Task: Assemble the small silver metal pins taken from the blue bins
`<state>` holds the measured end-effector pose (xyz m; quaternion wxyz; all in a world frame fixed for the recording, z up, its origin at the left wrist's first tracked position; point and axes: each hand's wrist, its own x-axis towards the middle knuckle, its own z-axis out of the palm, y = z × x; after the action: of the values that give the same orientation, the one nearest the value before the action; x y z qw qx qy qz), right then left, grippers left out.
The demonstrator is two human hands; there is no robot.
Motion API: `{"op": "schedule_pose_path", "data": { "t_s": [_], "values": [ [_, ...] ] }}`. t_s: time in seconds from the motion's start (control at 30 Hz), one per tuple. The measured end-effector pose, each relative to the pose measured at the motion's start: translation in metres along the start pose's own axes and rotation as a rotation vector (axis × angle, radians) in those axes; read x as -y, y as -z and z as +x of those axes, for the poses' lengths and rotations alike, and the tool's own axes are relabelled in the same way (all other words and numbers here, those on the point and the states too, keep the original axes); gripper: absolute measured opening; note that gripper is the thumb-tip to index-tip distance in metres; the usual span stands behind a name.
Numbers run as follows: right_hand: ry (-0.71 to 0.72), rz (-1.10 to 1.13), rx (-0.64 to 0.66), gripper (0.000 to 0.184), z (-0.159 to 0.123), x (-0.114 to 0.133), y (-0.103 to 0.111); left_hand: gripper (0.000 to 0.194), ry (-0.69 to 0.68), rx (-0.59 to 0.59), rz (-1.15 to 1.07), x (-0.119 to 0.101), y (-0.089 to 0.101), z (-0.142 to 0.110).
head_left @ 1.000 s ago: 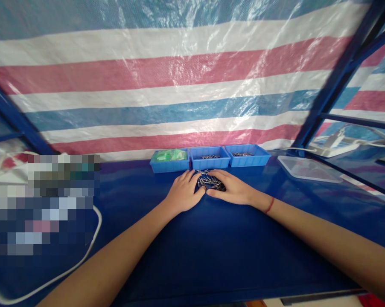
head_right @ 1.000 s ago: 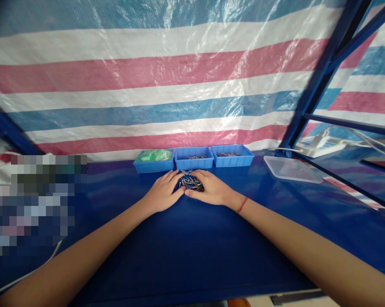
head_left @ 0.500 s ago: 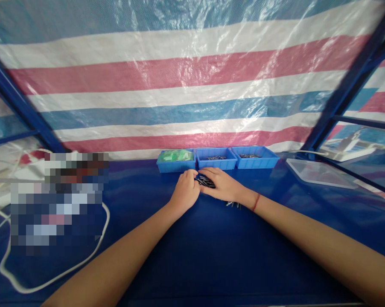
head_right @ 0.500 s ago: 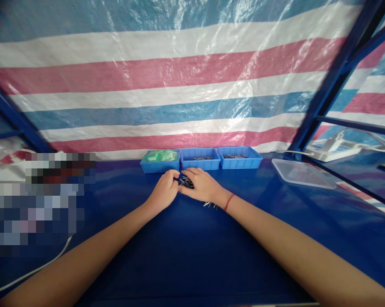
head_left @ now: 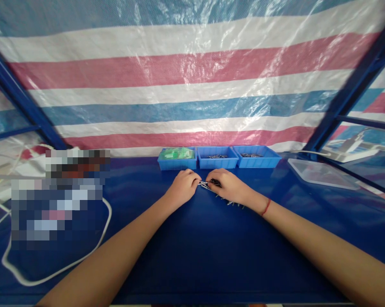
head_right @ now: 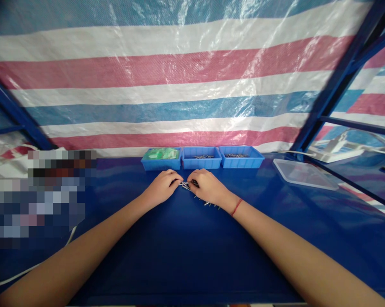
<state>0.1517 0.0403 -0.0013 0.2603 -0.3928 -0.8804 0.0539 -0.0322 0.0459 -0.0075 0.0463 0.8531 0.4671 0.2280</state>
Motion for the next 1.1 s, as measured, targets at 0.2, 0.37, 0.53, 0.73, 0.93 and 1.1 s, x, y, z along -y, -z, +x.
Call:
{"op": "schedule_pose_path", "data": {
  "t_s": [0.2,0.37,0.53,0.73,0.93,1.1],
  "values": [
    [0.047,0.039,-0.119,0.016,-0.005,0.011,0.005,0.018,-0.018,-0.066,-0.109,-0.008,0.010,-0.008],
    [-0.028,0.109,-0.213,0.015,-0.004,0.017,0.015,0.015,0.000,-0.246,-0.441,-0.020,0.008,-0.009],
    [-0.116,0.372,-0.203,0.018,-0.001,0.018,0.019,0.027,0.147,-0.344,-0.775,-0.026,0.005,-0.008],
    [-0.172,0.580,-0.172,0.026,-0.001,0.017,0.015,0.021,0.213,-0.402,-0.908,-0.032,0.007,-0.009],
    [-0.202,0.670,-0.127,0.029,-0.001,0.018,0.014,0.017,0.211,-0.417,-0.886,-0.035,0.010,-0.010],
    [-0.265,0.741,-0.123,0.026,-0.002,0.022,0.015,0.017,0.205,-0.424,-0.861,-0.035,0.012,-0.011]
  ]
}}
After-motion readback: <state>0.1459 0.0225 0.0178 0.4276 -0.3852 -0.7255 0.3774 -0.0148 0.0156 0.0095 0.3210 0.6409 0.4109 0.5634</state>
